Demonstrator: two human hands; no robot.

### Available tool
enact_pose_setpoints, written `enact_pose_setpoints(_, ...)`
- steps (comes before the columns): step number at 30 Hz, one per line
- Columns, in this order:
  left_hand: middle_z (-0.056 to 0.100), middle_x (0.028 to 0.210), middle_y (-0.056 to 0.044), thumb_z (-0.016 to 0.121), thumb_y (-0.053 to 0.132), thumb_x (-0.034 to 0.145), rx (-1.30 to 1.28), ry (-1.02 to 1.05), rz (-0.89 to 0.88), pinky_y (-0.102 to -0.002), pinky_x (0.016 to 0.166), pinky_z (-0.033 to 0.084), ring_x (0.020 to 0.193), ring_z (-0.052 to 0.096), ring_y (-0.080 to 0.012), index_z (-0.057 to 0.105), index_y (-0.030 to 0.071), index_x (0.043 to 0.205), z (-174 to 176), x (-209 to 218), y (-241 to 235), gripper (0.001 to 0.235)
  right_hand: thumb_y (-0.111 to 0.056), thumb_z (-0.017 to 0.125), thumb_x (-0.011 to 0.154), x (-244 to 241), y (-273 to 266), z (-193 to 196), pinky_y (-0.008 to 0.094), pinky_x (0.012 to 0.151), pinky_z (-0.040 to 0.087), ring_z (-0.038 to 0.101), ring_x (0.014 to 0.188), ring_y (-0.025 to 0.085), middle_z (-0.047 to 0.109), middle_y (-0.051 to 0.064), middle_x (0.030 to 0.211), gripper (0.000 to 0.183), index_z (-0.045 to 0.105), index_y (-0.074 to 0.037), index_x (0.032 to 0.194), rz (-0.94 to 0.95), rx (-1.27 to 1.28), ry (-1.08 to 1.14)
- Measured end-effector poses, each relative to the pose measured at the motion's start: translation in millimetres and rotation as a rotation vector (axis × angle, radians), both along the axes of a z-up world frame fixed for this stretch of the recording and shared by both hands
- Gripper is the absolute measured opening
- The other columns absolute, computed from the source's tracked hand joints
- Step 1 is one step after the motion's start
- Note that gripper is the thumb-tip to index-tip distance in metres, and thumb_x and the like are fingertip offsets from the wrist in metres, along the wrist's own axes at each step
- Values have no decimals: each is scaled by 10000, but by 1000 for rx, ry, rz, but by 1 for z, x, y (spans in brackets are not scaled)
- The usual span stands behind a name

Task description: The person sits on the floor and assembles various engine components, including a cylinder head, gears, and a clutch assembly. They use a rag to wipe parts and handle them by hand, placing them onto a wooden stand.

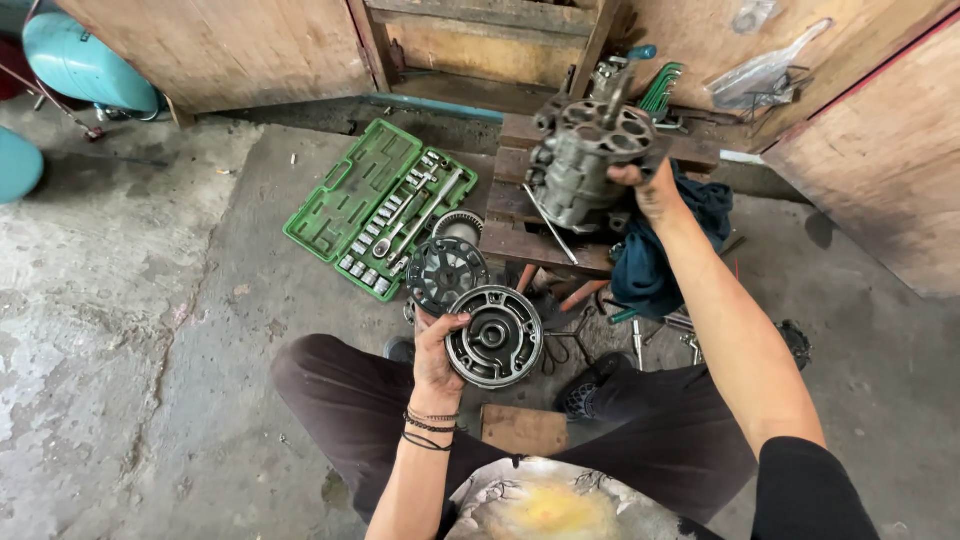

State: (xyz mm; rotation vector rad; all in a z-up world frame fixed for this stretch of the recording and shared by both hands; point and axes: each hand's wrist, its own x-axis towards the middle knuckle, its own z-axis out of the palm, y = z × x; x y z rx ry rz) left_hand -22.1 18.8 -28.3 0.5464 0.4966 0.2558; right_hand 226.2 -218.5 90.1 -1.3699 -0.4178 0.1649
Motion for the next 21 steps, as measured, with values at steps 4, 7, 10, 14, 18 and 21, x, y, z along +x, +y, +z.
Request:
enact_pose_setpoints(4,686,1250,-207,643,-129,691,-1,-3,-2,-480,798,623,1012,702,-383,534,123,1422,6,-1,3,782,-241,980,560,5,-40,-53,526,1027,536,620,1215,433,668,302,1203,750,658,100,1146,-2,80,89)
enact_pose_setpoints(7,679,1265,-220,631,-136,693,-2,-1,-3,-499,800,623,1028,701,-401,522,121,1433,9,-6,8,791,-256,970,562,25,-48,-77,525,1024,539,623,1210,432,668,301,1199,747,658,99,1140,-11,147,178)
enact_pose_setpoints(10,677,1274,-216,624,-130,699,-7,-4,-2,-503,817,620,1041,701,-402,515,127,1443,24,-7,10,795,-271,960,563,22,-88,-64,525,1021,543,626,1206,431,668,299,1195,744,658,98,1134,-32,217,243)
enact_pose_setpoints(14,683,1279,-198,625,-94,724,-25,34,2,-511,835,606,1007,705,-388,534,172,1442,27,-12,17,771,-292,946,566,8,-94,-63,524,1017,548,629,1200,430,668,296,1189,741,658,97,1126,-49,316,319)
enact_pose_setpoints(18,686,1285,-175,630,-78,750,-8,58,-16,-489,844,605,983,707,-357,539,194,1442,2,-19,31,750,-312,933,568,-16,-102,-76,524,1013,553,633,1194,429,667,294,1184,738,658,96,1118,-88,414,414)
enact_pose_setpoints(21,678,1298,-158,626,-76,743,-18,62,-21,-518,843,594,961,704,-367,523,208,1448,-13,-24,42,767,-327,923,569,-28,-96,-75,523,1010,557,636,1190,428,667,292,1180,737,658,95,1113,-112,500,471)
